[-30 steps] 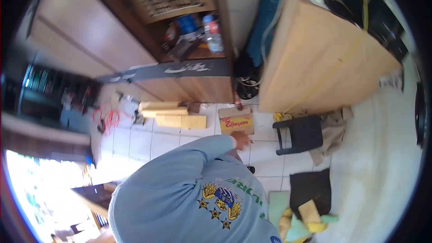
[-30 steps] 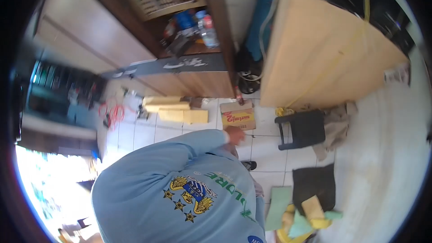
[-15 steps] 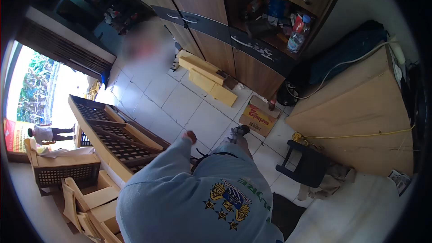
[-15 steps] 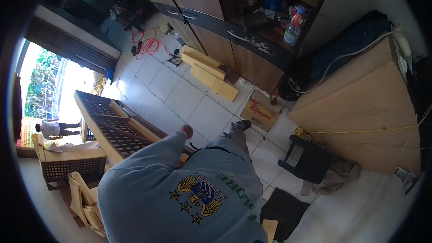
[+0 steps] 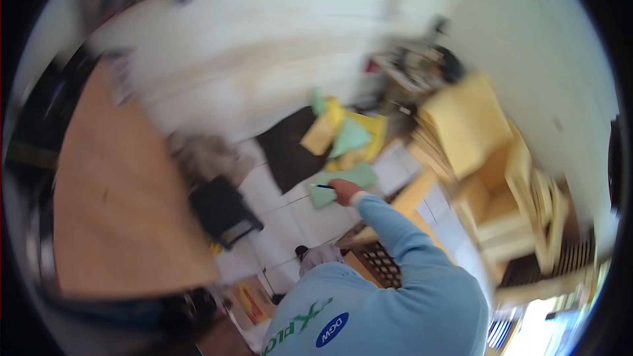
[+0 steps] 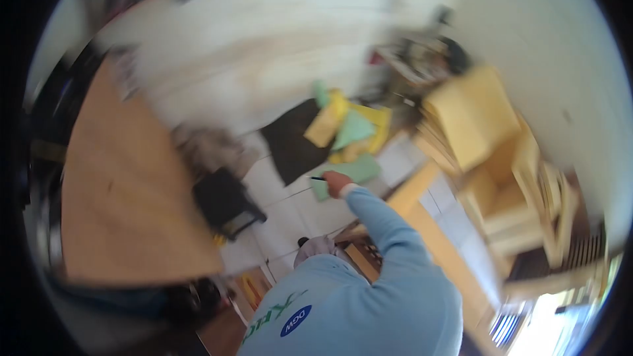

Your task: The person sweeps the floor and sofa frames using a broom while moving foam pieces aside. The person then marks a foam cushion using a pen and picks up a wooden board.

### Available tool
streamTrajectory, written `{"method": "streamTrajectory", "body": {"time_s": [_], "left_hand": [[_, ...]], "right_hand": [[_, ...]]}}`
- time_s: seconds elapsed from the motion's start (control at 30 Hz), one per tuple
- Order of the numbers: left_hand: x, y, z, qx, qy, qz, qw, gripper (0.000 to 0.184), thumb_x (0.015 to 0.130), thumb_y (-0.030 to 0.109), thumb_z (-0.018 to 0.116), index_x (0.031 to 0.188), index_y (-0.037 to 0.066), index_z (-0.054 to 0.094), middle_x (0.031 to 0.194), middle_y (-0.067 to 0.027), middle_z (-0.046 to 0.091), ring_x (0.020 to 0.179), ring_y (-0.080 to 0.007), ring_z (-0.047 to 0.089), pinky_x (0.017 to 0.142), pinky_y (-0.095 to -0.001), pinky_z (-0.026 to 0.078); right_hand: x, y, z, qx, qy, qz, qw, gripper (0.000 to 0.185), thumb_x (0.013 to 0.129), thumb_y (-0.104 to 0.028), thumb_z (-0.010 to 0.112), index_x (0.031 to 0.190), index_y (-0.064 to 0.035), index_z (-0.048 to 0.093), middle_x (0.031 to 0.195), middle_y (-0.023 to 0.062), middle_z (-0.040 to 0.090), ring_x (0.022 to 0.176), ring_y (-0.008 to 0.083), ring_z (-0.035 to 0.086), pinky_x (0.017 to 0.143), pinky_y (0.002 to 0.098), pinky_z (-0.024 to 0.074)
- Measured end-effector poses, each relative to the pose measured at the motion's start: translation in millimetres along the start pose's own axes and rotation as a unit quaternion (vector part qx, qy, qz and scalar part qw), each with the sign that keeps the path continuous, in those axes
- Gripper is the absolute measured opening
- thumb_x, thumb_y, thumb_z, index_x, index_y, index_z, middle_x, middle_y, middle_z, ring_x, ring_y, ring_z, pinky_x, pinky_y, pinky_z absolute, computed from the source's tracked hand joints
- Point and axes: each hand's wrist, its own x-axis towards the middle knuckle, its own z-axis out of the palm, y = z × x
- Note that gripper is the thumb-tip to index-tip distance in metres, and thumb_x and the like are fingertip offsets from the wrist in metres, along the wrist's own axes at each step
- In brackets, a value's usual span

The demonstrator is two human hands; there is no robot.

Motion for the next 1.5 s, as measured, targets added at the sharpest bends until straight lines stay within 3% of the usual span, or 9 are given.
{"method": "streamTrajectory", "body": {"time_s": [0.2, 0.4, 0.63, 0.83, 0.93, 1.03, 1.13, 1.3, 1.5], "left_hand": [[124, 121, -31, 0.154, -0.107, 0.114, 0.976, 0.020, 0.088, 0.019, 0.052, 0.098, 0.008, 0.065, 0.098, -0.0111, 0.065, 0.088, -0.0250, 0.062, 0.072, -0.0406, 0.050], [178, 208, -12, 0.221, -0.172, 0.186, 0.942, 0.021, 0.090, 0.017, 0.050, 0.103, 0.006, 0.064, 0.099, -0.0118, 0.064, 0.087, -0.0244, 0.061, 0.073, -0.0379, 0.050], [178, 343, 66, 0.183, -0.258, 0.327, 0.891, 0.023, 0.093, 0.015, 0.049, 0.108, 0.004, 0.062, 0.101, -0.0126, 0.064, 0.085, -0.0237, 0.061, 0.073, -0.0348, 0.051], [172, 381, 59, 0.254, -0.301, 0.285, 0.874, 0.028, 0.087, 0.015, 0.050, 0.108, 0.005, 0.065, 0.084, -0.0138, 0.066, 0.071, -0.0211, 0.063, 0.065, -0.0360, 0.050], [298, 305, 37, 0.465, -0.334, 0.435, 0.695, 0.031, 0.086, 0.026, 0.054, 0.105, 0.004, 0.066, 0.081, -0.0209, 0.065, 0.075, -0.0324, 0.066, 0.067, -0.0444, 0.051], [340, 311, 4, 0.539, -0.393, 0.341, 0.662, 0.037, 0.086, 0.034, 0.055, 0.103, 0.003, 0.066, 0.085, -0.0265, 0.063, 0.081, -0.0407, 0.064, 0.070, -0.0506, 0.049], [359, 349, -3, 0.651, -0.321, 0.482, 0.491, 0.035, 0.088, 0.033, 0.055, 0.103, 0.003, 0.066, 0.081, -0.0220, 0.065, 0.074, -0.0337, 0.066, 0.064, -0.0452, 0.051], [332, 438, 13, 0.434, -0.271, 0.286, 0.810, 0.026, 0.088, 0.026, 0.060, 0.102, 0.005, 0.066, 0.081, -0.0103, 0.064, 0.063, -0.0203, 0.061, 0.053, -0.0342, 0.048], [299, 522, 141, 0.320, -0.291, 0.175, 0.885, 0.022, 0.085, 0.016, 0.064, 0.104, 0.005, 0.065, 0.081, -0.0055, 0.062, 0.064, -0.0131, 0.058, 0.054, -0.0284, 0.048]], "right_hand": [[-108, 17, 10, 0.115, 0.214, 0.259, 0.935, 0.024, 0.080, -0.011, 0.052, 0.103, -0.0076, 0.057, 0.106, 0.0167, 0.060, 0.100, 0.0373, 0.059, 0.087, 0.0450, 0.0474], [-212, 58, 33, 0.106, 0.357, 0.539, 0.756, 0.018, 0.086, -0.022, 0.055, 0.098, -0.0088, 0.059, 0.099, 0.0161, 0.063, 0.095, 0.0359, 0.062, 0.082, 0.0470, 0.0486], [-211, 54, 28, 0.144, 0.228, 0.619, 0.738, 0.022, 0.091, -0.030, 0.053, 0.102, -0.0145, 0.063, 0.095, 0.0168, 0.068, 0.092, 0.0358, 0.065, 0.082, 0.0467, 0.0500], [-231, 26, 24, 0.193, 0.197, 0.649, 0.709, 0.022, 0.089, -0.031, 0.055, 0.103, -0.0177, 0.065, 0.094, 0.0153, 0.068, 0.092, 0.0363, 0.065, 0.081, 0.0468, 0.0507], [-234, 25, 33, 0.130, 0.270, 0.658, 0.691, 0.017, 0.086, -0.029, 0.061, 0.095, -0.0154, 0.065, 0.083, 0.0140, 0.068, 0.082, 0.0351, 0.066, 0.075, 0.0457, 0.0508], [-223, 18, 16, 0.153, 0.309, 0.657, 0.670, 0.013, 0.085, -0.025, 0.062, 0.092, -0.0140, 0.064, 0.079, 0.0128, 0.067, 0.081, 0.0334, 0.065, 0.072, 0.0450, 0.0495], [-224, 18, 15, 0.134, 0.360, 0.635, 0.671, 0.012, 0.085, -0.022, 0.063, 0.089, -0.0108, 0.064, 0.074, 0.0124, 0.066, 0.073, 0.0328, 0.064, 0.068, 0.0446, 0.0485], [-257, -19, 27, 0.124, 0.318, 0.663, 0.666, 0.011, 0.084, -0.022, 0.063, 0.091, -0.0127, 0.062, 0.076, 0.0116, 0.065, 0.077, 0.0331, 0.062, 0.069, 0.0436, 0.0475], [-262, -21, 25, 0.199, 0.238, 0.676, 0.669, 0.015, 0.087, -0.024, 0.060, 0.085, -0.0087, 0.063, 0.070, 0.0144, 0.063, 0.070, 0.0354, 0.061, 0.063, 0.0440, 0.0464]]}}
